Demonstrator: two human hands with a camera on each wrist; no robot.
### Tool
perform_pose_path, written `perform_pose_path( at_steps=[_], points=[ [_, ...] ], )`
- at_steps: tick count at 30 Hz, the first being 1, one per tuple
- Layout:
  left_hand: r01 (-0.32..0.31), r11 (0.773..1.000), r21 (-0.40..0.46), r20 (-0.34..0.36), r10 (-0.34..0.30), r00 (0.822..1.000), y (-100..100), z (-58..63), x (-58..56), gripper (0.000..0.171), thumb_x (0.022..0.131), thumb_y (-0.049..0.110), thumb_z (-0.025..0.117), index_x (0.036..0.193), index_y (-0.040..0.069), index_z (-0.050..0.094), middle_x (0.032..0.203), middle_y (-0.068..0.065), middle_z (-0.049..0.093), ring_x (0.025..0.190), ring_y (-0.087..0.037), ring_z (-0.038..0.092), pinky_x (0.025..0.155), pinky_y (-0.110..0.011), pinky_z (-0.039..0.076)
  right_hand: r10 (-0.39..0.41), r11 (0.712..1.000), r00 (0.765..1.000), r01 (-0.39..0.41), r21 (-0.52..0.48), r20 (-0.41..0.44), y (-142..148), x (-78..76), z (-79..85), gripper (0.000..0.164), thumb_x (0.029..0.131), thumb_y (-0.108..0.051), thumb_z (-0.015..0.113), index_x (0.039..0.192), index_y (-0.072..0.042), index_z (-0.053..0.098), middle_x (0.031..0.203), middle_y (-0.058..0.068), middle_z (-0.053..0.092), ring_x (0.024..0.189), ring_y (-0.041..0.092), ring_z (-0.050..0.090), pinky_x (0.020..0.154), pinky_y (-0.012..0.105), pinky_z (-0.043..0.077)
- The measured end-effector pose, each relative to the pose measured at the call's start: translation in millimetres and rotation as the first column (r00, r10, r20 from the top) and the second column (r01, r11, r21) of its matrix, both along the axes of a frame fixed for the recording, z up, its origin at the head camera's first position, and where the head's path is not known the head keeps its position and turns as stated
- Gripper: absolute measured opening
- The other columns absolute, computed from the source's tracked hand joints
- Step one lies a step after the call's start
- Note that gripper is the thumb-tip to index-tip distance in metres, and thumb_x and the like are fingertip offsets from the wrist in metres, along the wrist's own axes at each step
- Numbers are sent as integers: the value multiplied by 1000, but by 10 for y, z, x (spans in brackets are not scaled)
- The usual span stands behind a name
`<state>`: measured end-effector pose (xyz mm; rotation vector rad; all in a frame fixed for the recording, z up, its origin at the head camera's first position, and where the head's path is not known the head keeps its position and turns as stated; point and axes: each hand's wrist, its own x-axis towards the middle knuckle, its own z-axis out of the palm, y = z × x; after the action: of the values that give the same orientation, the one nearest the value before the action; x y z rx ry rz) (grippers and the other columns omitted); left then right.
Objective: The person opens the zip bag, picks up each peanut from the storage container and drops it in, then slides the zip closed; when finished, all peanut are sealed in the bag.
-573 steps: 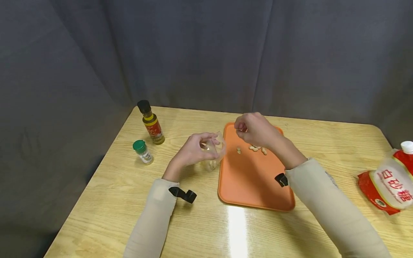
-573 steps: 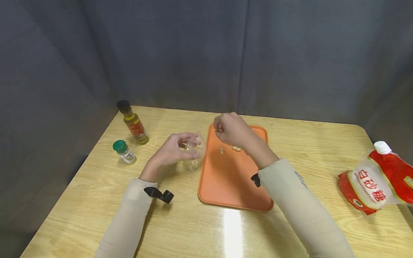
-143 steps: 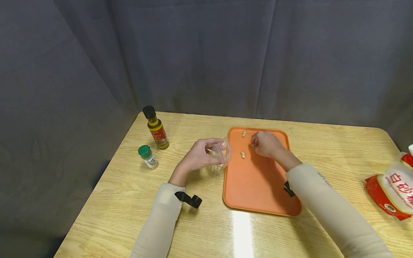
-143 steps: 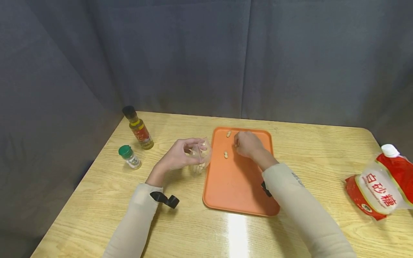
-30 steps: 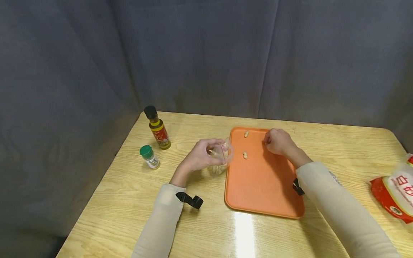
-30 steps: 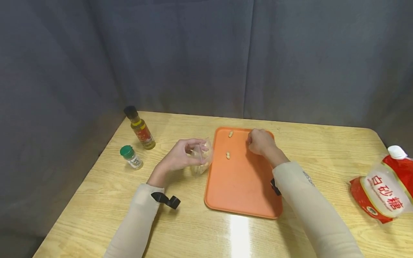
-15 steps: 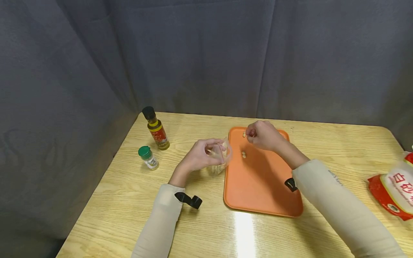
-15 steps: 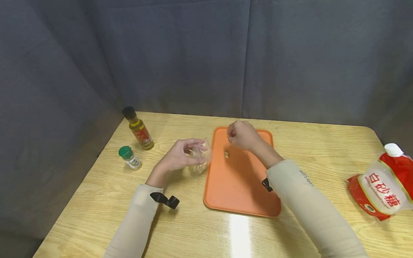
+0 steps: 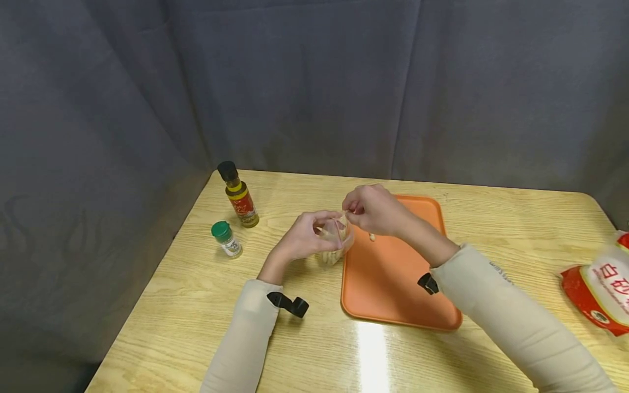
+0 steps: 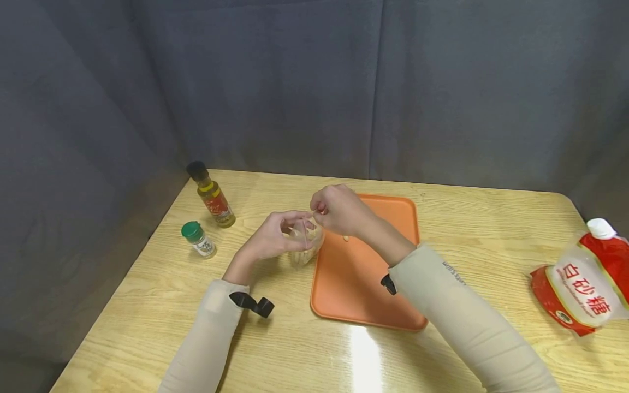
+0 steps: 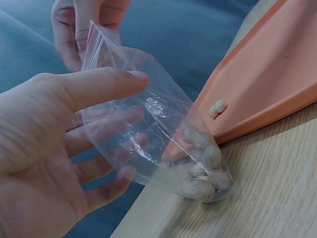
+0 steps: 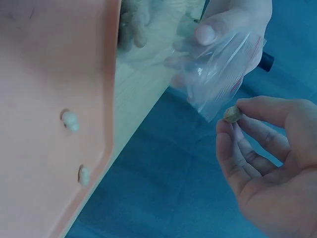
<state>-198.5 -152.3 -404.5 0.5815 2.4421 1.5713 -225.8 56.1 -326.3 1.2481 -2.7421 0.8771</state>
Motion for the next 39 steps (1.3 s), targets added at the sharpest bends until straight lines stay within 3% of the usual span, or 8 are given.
perform_pose_path(
  at_steps=[16, 32, 39],
  points=[
    [3, 1000, -20, -26, -3, 1000, 28, 31, -13, 60, 79, 9, 80, 136, 5, 60, 120, -4, 65, 105, -21, 60, 86, -36, 52, 34, 999, 999, -33, -14, 39, -67, 69, 33, 9, 84, 0, 74, 93, -2, 76, 82, 5, 71, 72, 15, 66, 67, 34, 55],
    [17, 1000, -10, -35, -17, 999, 26, 19, -22, 56, 79, 10, 81, 132, 9, 63, 113, -3, 66, 102, -20, 60, 87, -41, 51, 38, 999, 997, -38, -1, 66, -87, 83, 39, 10, 85, -1, 72, 95, -2, 76, 80, 3, 70, 72, 15, 65, 66, 33, 55],
    [5, 1000, -13, -27, -6, 1000, 23, 17, -16, 63, 78, 11, 81, 137, 8, 60, 117, -1, 67, 102, -20, 62, 84, -36, 53, -32, 999, 998, 31, 13, 48, -4, -12, -5, 5, 88, -7, 72, 91, -5, 75, 80, 2, 69, 66, 16, 61, 62, 34, 51]
  ],
)
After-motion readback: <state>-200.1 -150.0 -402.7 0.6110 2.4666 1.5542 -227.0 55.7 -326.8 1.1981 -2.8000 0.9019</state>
